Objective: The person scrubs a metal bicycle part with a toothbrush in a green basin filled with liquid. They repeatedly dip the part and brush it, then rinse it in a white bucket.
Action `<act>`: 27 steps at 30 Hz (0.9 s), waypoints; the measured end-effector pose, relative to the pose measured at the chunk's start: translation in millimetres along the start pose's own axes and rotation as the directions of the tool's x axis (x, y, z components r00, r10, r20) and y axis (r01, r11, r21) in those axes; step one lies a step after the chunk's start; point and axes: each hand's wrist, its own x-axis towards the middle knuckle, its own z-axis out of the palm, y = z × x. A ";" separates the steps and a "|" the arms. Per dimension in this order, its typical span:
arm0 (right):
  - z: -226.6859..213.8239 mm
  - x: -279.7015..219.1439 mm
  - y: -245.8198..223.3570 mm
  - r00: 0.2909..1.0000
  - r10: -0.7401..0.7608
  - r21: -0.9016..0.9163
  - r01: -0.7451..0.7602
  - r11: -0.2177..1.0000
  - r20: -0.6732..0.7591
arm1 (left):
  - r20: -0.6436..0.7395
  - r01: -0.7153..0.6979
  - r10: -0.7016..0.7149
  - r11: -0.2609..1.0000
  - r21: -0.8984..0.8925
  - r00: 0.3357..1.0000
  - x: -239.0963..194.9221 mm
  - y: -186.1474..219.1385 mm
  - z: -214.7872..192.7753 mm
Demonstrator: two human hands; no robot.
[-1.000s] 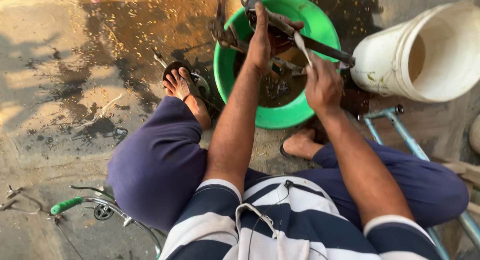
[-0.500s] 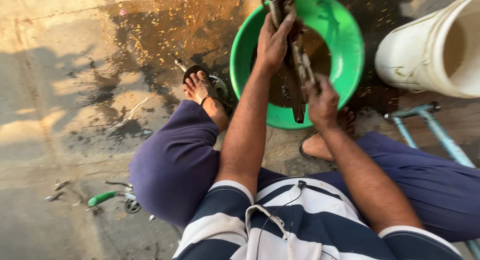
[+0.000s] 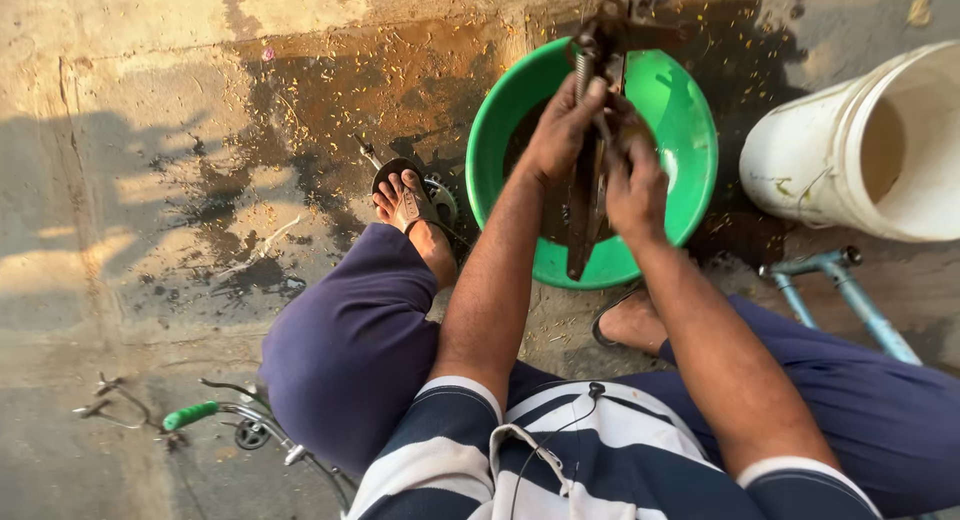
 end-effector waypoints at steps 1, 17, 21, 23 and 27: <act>-3.0 1.3 -1.0 0.998 -0.047 0.043 0.048 0.998 -0.030 | -0.004 0.024 -0.024 1.000 0.016 1.000 -1.3 -2.2 3.1; -107.4 64.2 -76.6 0.886 -0.399 -0.631 0.453 0.629 0.238 | 0.200 -0.063 0.006 0.959 0.278 0.980 3.2 3.5 10.3; -114.1 74.0 -93.1 0.789 -0.458 -0.707 0.592 0.388 0.409 | 0.161 -0.014 -0.036 0.954 0.300 0.986 5.5 -3.0 11.2; -110.5 79.2 -91.5 0.729 -0.537 -0.781 0.595 0.189 0.425 | 0.176 0.002 -0.065 0.942 0.335 0.982 8.8 -9.3 17.2; -108.0 92.2 -82.1 0.717 -0.444 -0.709 0.669 0.221 0.538 | 0.132 -0.056 -0.006 0.885 0.462 0.991 8.1 -13.7 18.0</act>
